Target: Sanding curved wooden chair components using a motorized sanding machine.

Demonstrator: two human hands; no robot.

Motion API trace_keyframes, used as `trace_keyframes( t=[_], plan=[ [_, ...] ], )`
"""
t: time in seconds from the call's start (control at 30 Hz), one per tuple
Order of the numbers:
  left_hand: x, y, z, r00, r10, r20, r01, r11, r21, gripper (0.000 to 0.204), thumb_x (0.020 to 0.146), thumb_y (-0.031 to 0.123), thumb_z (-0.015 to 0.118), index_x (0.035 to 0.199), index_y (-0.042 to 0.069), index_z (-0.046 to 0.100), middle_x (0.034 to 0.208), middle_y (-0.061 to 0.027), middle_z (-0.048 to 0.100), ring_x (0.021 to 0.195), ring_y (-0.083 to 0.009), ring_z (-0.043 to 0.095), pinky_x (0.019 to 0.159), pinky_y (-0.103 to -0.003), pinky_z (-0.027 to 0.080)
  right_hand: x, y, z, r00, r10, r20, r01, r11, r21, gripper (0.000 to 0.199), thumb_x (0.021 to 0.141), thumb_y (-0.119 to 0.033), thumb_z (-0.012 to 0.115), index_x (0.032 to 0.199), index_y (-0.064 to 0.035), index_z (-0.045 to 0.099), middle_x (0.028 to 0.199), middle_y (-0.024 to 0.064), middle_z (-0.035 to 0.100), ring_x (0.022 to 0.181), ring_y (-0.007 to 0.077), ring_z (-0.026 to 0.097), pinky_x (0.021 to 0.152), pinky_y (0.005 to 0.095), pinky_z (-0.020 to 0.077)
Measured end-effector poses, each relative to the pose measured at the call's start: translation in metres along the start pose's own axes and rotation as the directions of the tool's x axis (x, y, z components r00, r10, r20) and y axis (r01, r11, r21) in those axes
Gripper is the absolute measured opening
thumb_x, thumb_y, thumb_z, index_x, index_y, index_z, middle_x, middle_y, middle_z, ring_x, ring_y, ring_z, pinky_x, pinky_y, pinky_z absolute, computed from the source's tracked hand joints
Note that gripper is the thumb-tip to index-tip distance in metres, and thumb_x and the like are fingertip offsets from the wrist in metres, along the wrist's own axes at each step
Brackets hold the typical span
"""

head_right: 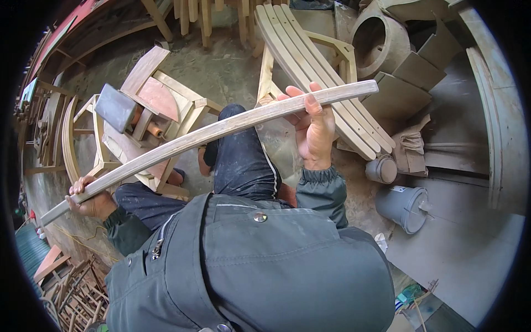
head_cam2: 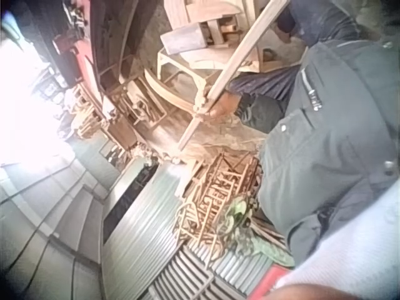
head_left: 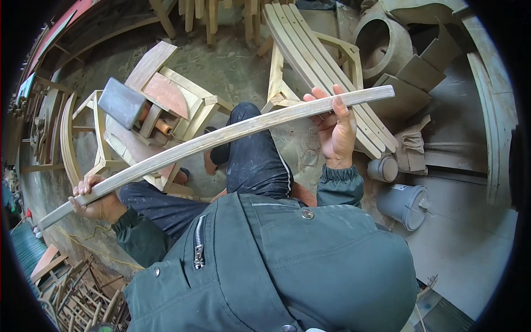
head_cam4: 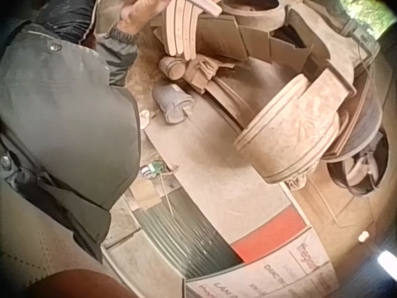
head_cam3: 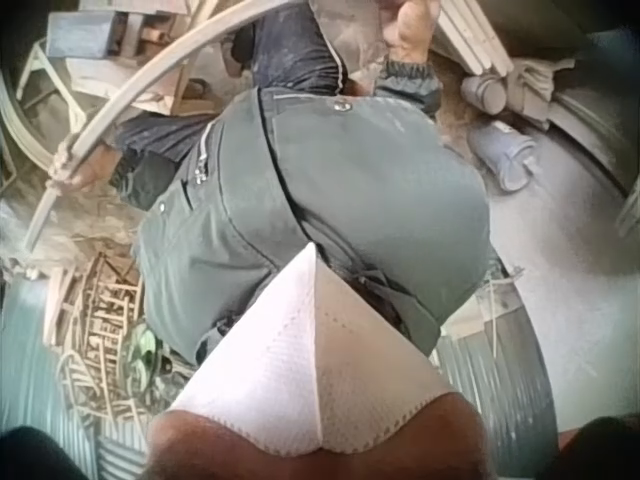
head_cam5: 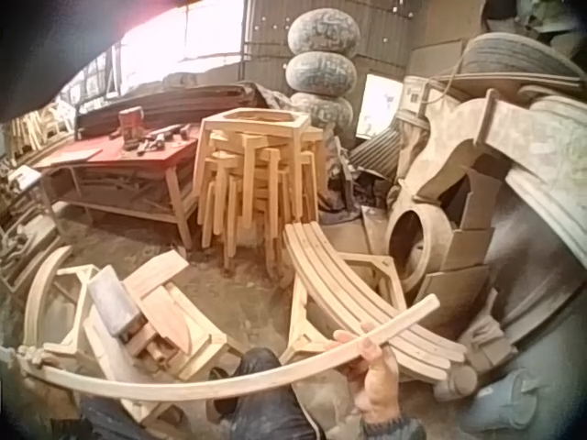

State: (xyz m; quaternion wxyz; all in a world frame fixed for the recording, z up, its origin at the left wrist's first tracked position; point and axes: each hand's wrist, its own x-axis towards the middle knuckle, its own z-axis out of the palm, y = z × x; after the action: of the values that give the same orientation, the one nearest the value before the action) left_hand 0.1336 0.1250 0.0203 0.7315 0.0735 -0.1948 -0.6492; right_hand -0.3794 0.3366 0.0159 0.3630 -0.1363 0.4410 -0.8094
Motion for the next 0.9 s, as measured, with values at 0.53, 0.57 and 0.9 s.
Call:
trace_keyframes(
  t=[0.53,0.57,0.9],
  plan=[
    [-0.110,-0.179,0.011,0.553,-0.545,-0.630,0.649,0.756,-0.084,0.020,0.097,0.028,0.065,0.104,0.010,0.061,0.091,-0.0058,0.065,0.082,-0.0239,0.065,0.076,-0.038,0.056,-0.071,0.094,0.151,0.738,-0.071,0.671,0.139,0.989,-0.048,0.087,0.097,-0.007,0.072,0.163,-0.0055,0.016,0.135,0.0221,0.064,0.106,0.0225,0.070,0.096,0.0357,0.0547],
    [-0.121,-0.199,0.005,0.406,-0.624,-0.667,0.625,0.723,-0.296,0.036,0.104,0.046,0.057,0.115,0.011,0.061,0.100,-0.0055,0.068,0.085,-0.0236,0.067,0.074,-0.041,0.059,-0.073,0.111,0.149,0.709,-0.123,0.695,0.239,0.969,-0.071,0.079,0.096,-0.006,0.071,0.159,-0.0009,0.024,0.125,0.0173,0.067,0.100,0.0194,0.069,0.091,0.0331,0.0546],
    [-0.067,-0.149,0.101,0.851,-0.524,0.007,0.407,0.669,0.622,0.067,0.105,0.051,0.060,0.151,0.011,0.035,0.136,-0.0140,0.063,0.124,-0.0224,0.064,0.103,-0.036,0.049,-0.035,-0.017,0.141,0.695,-0.039,0.718,0.690,0.316,-0.651,0.061,0.090,-0.007,0.074,0.145,0.0029,0.050,0.105,0.0177,0.073,0.089,0.0253,0.075,0.079,0.0367,0.0591]
  ],
)
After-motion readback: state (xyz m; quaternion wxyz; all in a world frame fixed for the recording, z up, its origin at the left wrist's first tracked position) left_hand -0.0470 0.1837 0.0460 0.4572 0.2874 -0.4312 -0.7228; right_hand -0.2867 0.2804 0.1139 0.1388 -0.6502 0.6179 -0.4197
